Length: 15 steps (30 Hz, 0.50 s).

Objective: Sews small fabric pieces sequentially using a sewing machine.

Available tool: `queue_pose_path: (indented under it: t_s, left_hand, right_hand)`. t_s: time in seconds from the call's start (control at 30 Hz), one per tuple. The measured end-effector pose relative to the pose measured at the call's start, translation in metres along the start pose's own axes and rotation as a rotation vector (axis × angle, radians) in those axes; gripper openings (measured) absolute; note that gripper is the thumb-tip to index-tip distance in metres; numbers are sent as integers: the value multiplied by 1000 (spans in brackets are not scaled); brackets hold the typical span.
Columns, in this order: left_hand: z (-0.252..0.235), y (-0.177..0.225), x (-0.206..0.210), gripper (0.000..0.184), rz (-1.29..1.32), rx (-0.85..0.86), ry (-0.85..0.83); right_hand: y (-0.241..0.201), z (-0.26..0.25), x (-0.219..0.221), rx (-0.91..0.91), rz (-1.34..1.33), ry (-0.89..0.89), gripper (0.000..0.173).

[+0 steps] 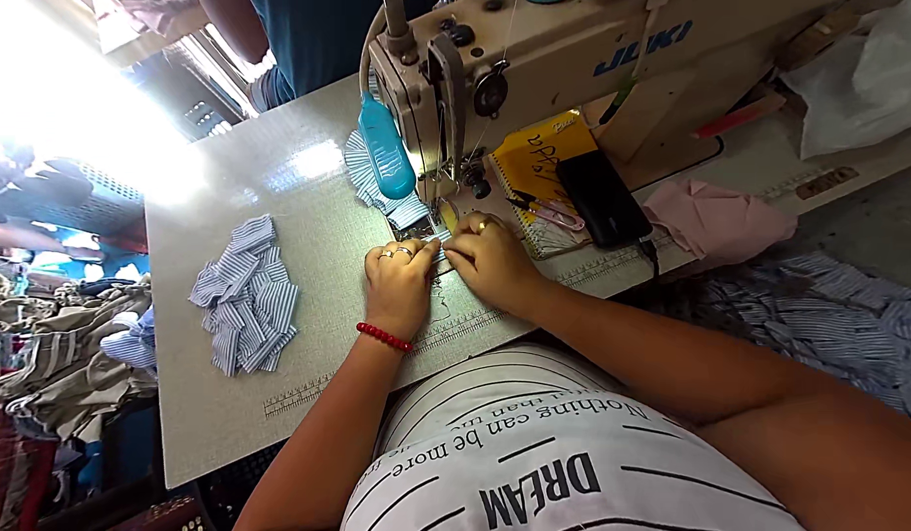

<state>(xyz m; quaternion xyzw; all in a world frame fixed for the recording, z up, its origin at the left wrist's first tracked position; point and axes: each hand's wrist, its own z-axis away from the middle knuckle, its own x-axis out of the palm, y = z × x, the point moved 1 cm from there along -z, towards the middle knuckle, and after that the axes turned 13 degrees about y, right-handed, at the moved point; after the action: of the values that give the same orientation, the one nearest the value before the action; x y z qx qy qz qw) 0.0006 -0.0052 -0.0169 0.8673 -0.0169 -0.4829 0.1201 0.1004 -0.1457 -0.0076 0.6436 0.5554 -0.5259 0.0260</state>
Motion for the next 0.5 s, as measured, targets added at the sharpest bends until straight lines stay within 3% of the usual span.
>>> queue_pose_path:
  t_s: [0.13,0.5]
  left_hand:
    - [0,-2,1,32,14,-11,-20]
    - [-14,-21,4,39,-9,12,-74]
  right_hand:
    - [10,20,-7,-143,197,-49,35]
    - [7,9,-3,-5,263,-215,49]
